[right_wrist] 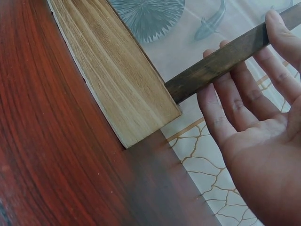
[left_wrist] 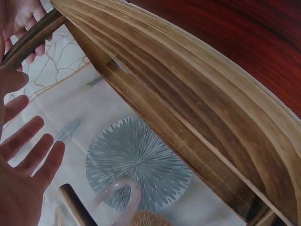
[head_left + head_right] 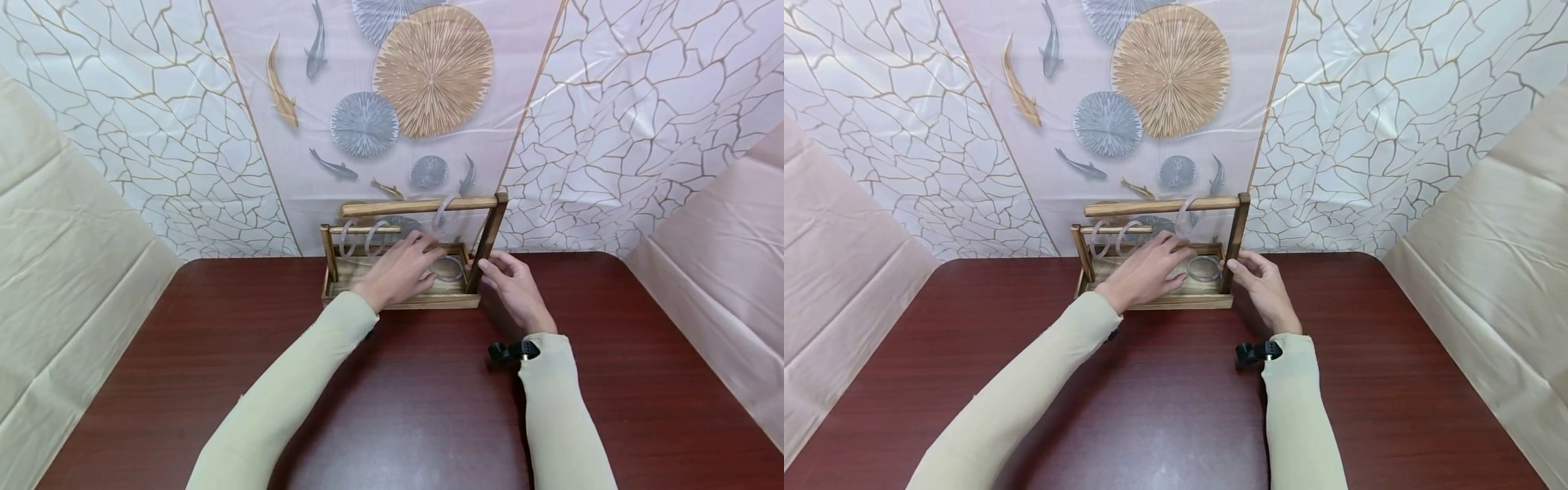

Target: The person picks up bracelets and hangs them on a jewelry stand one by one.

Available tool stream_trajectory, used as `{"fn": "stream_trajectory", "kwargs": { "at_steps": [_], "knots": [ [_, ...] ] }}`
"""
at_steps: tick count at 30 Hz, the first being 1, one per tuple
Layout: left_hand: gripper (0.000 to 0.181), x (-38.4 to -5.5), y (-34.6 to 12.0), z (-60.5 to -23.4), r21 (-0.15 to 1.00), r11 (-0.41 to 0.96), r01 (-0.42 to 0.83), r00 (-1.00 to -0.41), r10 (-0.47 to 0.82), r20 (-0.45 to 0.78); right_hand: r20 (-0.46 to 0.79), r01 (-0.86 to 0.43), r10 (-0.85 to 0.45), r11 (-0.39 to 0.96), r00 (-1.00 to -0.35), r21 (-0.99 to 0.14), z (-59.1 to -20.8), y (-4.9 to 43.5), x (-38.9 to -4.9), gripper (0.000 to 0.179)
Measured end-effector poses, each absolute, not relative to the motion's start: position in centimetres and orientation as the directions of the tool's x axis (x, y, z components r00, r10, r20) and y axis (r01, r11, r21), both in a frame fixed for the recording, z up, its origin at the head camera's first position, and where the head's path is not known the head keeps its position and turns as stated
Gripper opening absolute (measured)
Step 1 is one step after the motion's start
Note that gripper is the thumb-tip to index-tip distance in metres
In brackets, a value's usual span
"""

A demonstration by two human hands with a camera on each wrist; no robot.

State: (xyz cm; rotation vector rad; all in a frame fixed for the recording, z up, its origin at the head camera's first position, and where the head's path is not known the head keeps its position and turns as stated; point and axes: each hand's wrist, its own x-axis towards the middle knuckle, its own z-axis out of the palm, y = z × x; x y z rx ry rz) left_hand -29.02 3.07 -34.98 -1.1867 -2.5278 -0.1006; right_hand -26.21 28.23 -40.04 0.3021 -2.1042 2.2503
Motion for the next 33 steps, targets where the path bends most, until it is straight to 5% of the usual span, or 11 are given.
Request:
{"fn": "stream_trajectory", "kwargs": {
  "at_steps": [33],
  "knots": [
    [0.057,-30.9,6.2,-36.8,-0.01,0.711,0.703,-0.702,0.697,0.149,0.17,-0.162,-0.091,-0.085,-0.981,-0.983,-40.2,28.3,-26.3,0.024]
  ]
}}
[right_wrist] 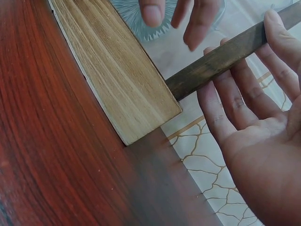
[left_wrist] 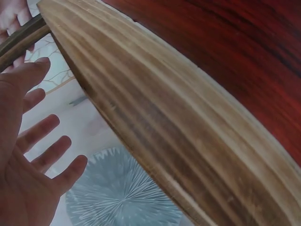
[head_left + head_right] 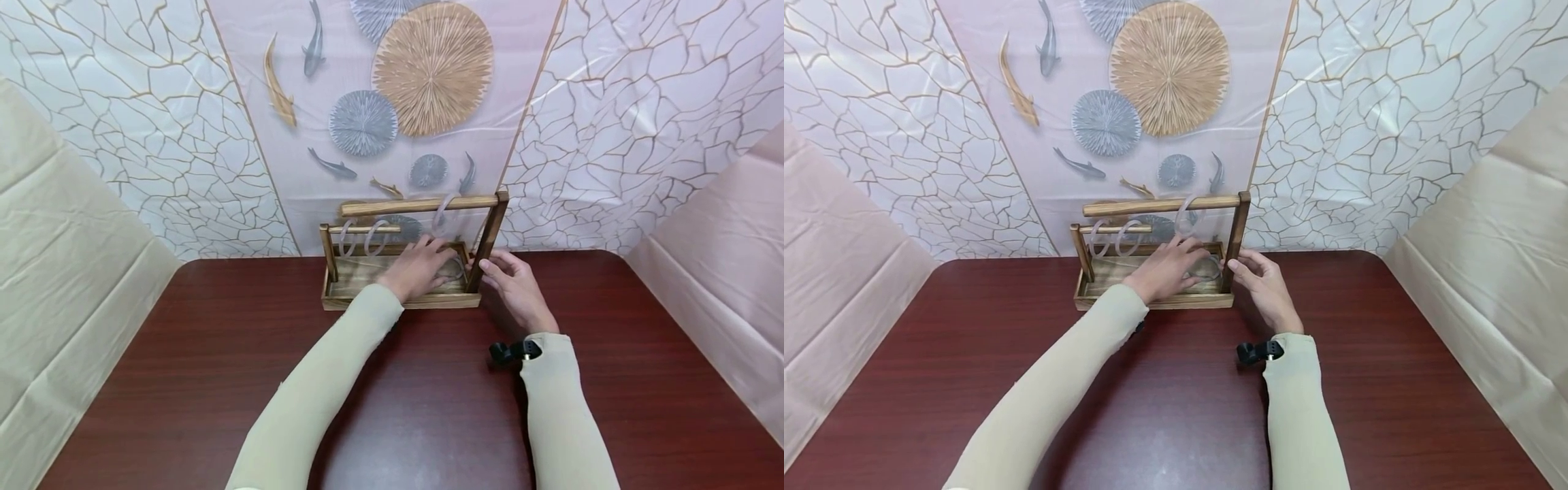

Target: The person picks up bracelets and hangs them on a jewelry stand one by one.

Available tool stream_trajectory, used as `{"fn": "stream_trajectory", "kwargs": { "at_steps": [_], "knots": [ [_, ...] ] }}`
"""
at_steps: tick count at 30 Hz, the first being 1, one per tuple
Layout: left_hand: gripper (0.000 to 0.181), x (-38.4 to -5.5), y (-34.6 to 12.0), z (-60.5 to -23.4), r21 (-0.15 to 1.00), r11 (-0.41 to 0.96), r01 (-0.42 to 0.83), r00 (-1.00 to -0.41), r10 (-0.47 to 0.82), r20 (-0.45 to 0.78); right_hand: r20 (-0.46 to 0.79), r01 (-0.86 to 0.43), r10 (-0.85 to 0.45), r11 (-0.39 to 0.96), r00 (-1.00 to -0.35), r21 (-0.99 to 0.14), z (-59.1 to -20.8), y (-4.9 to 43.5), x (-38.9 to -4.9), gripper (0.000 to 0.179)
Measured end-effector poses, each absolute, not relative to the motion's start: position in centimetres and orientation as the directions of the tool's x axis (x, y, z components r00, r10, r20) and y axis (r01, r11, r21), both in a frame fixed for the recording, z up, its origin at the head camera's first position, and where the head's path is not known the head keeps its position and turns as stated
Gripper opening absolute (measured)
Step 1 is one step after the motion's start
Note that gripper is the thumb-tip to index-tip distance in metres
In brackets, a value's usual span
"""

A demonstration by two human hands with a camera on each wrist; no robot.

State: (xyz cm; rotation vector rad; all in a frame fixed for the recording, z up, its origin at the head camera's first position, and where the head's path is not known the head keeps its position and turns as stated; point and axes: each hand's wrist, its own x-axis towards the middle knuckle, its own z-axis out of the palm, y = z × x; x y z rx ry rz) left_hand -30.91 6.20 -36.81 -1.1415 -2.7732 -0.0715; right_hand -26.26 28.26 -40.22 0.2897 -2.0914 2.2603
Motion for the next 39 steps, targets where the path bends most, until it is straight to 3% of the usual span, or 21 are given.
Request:
{"fn": "stream_trajectory", "kwargs": {
  "at_steps": [10,39],
  "knots": [
    [0.059,-31.8,7.0,-38.0,0.06,0.729,0.682,-0.73,0.675,0.106,0.157,-0.149,-0.094,-0.091,-0.983,-0.985,-40.1,28.3,-26.2,0.025],
    [0.056,-32.9,10.0,-39.8,0.102,0.757,0.646,-0.762,0.647,0.024,0.13,-0.126,-0.067,-0.068,-0.989,-0.99,-40.2,28.4,-26.2,0.023]
  ]
}}
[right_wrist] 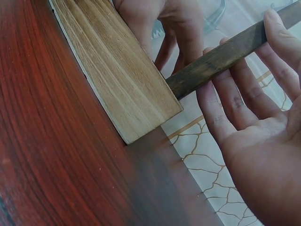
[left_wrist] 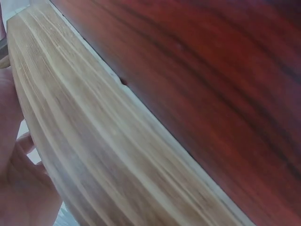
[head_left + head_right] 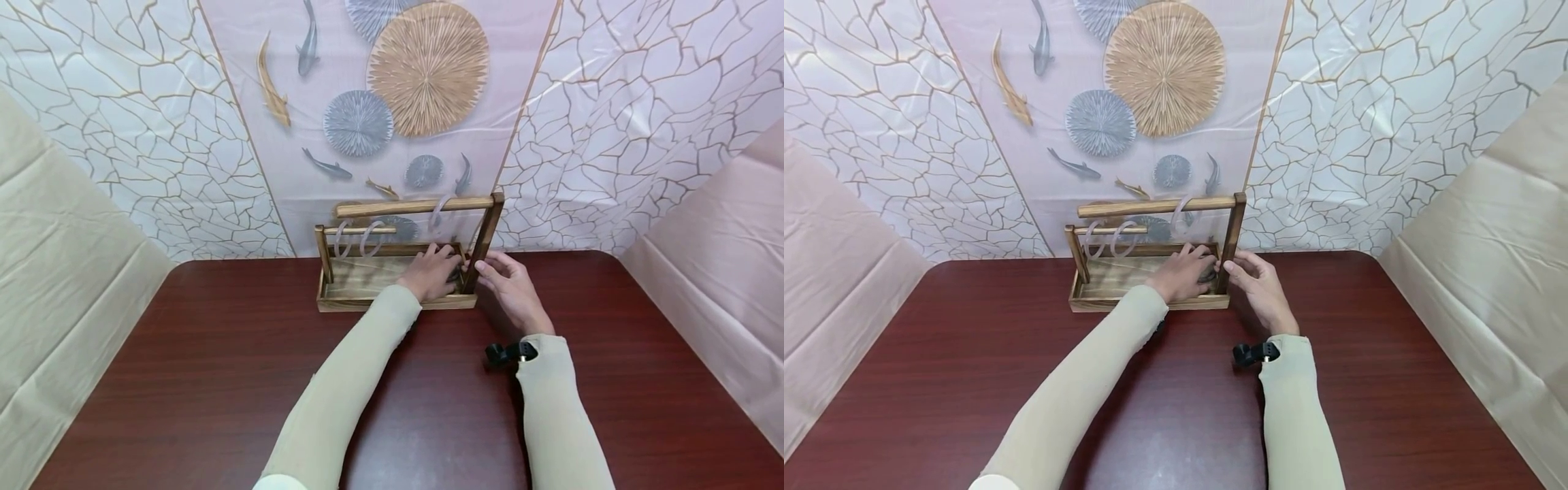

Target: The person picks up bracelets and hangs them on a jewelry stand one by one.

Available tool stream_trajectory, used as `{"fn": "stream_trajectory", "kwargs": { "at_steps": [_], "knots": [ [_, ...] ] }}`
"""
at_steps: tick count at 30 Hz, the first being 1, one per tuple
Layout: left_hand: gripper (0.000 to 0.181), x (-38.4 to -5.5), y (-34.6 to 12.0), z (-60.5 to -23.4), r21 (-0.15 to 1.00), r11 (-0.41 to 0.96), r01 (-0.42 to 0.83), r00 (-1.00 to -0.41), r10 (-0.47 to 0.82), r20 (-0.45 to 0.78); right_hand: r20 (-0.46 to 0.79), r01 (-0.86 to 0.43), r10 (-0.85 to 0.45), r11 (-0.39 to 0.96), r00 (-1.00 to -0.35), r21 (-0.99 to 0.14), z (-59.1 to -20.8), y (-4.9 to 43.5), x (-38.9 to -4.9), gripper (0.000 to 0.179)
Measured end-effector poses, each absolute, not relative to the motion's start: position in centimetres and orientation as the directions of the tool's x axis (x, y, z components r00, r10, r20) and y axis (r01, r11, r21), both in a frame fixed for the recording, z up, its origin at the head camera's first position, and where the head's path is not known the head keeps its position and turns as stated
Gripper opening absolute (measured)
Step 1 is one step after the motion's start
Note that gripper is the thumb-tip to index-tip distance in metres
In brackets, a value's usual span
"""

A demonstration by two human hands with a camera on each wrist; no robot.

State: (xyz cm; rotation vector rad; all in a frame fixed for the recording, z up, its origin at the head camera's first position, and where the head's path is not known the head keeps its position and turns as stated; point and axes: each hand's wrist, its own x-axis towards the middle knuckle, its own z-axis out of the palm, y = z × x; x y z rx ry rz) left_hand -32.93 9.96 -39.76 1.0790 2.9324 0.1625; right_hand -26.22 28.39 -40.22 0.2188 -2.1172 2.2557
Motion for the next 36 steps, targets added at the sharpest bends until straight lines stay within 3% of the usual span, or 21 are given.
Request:
{"fn": "stream_trajectory", "kwargs": {
  "at_steps": [31,36],
  "knots": [
    [0.059,-33.84,10.71,-40.12,0.165,0.811,0.561,-0.813,0.578,-0.074,0.122,-0.119,-0.076,-0.038,-0.99,-0.992,-40.09,28.46,-26.09,0.032],
    [0.06,-33.85,10.77,-40.29,0.175,0.816,0.552,-0.816,0.571,-0.089,0.11,-0.108,-0.066,-0.037,-0.992,-0.994,-40.09,28.43,-26.03,0.028]
  ]
}}
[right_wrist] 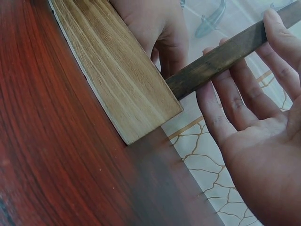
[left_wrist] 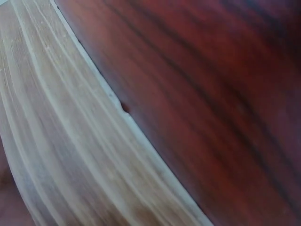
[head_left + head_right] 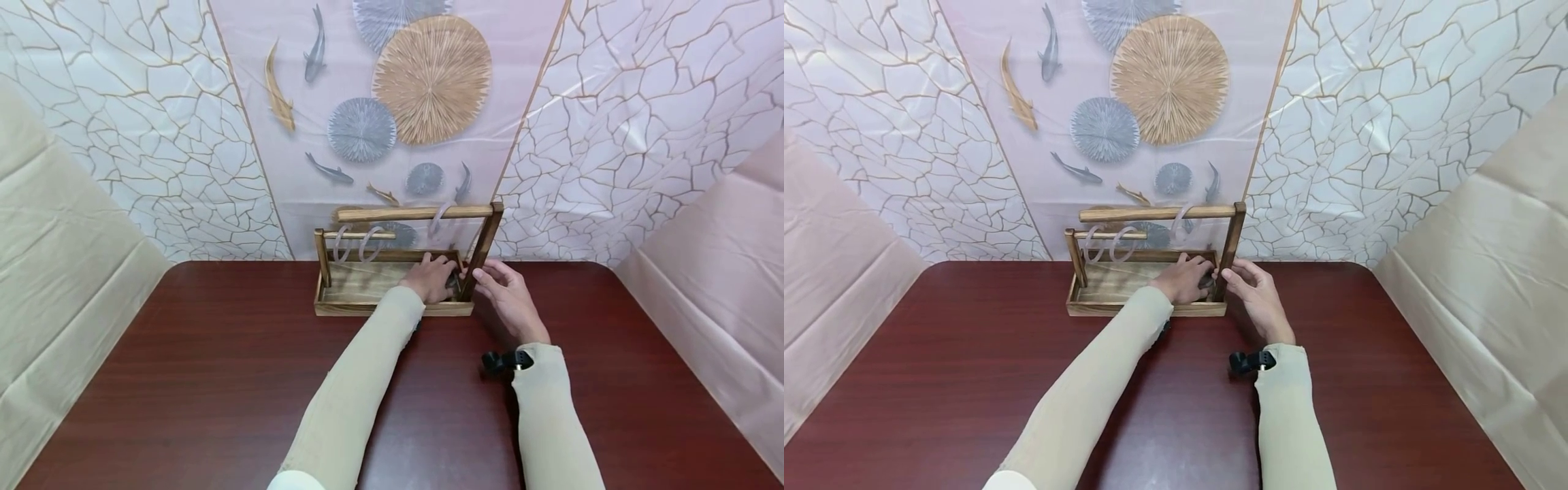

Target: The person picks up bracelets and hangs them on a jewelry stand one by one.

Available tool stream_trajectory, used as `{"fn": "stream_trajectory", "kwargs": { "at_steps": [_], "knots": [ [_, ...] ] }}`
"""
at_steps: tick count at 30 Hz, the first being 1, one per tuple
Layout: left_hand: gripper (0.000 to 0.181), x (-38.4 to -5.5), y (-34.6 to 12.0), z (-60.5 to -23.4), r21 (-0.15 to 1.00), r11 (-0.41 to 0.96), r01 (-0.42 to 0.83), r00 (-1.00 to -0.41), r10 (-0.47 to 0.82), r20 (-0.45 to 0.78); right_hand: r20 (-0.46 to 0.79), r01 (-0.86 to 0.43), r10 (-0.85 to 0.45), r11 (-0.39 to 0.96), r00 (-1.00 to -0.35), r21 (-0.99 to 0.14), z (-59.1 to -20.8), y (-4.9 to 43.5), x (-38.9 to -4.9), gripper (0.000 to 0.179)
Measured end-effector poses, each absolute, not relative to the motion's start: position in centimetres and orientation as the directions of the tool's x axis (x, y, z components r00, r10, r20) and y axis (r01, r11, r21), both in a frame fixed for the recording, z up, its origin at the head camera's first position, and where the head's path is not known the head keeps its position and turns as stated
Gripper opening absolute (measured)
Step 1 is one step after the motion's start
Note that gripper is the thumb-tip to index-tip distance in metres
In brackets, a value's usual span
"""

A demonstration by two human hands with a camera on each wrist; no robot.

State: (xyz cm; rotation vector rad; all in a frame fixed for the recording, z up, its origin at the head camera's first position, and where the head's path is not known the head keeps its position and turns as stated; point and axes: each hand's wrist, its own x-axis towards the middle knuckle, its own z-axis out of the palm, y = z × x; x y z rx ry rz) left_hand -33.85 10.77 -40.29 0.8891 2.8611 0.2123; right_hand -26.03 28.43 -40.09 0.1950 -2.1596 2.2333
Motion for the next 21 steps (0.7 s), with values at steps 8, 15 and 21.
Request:
{"fn": "stream_trajectory", "kwargs": {
  "at_steps": [8,15,21],
  "knots": [
    [0.059,-33.9,10.7,-40.5,0.174,0.814,0.555,-0.814,0.574,-0.087,0.131,-0.127,-0.059,-0.063,-0.99,-0.99,-40.3,28.4,-26.1,0.027],
    [0.06,-33.8,10.2,-40.1,0.156,0.812,0.562,-0.805,0.581,-0.123,0.137,-0.133,-0.078,-0.06,-0.987,-0.989,-40.2,28.4,-26.0,0.037],
    [0.061,-33.4,9.9,-39.5,0.183,0.811,0.556,-0.791,0.584,-0.185,0.153,-0.146,-0.095,-0.083,-0.984,-0.986,-40.1,28.4,-25.9,0.031]
  ]
}}
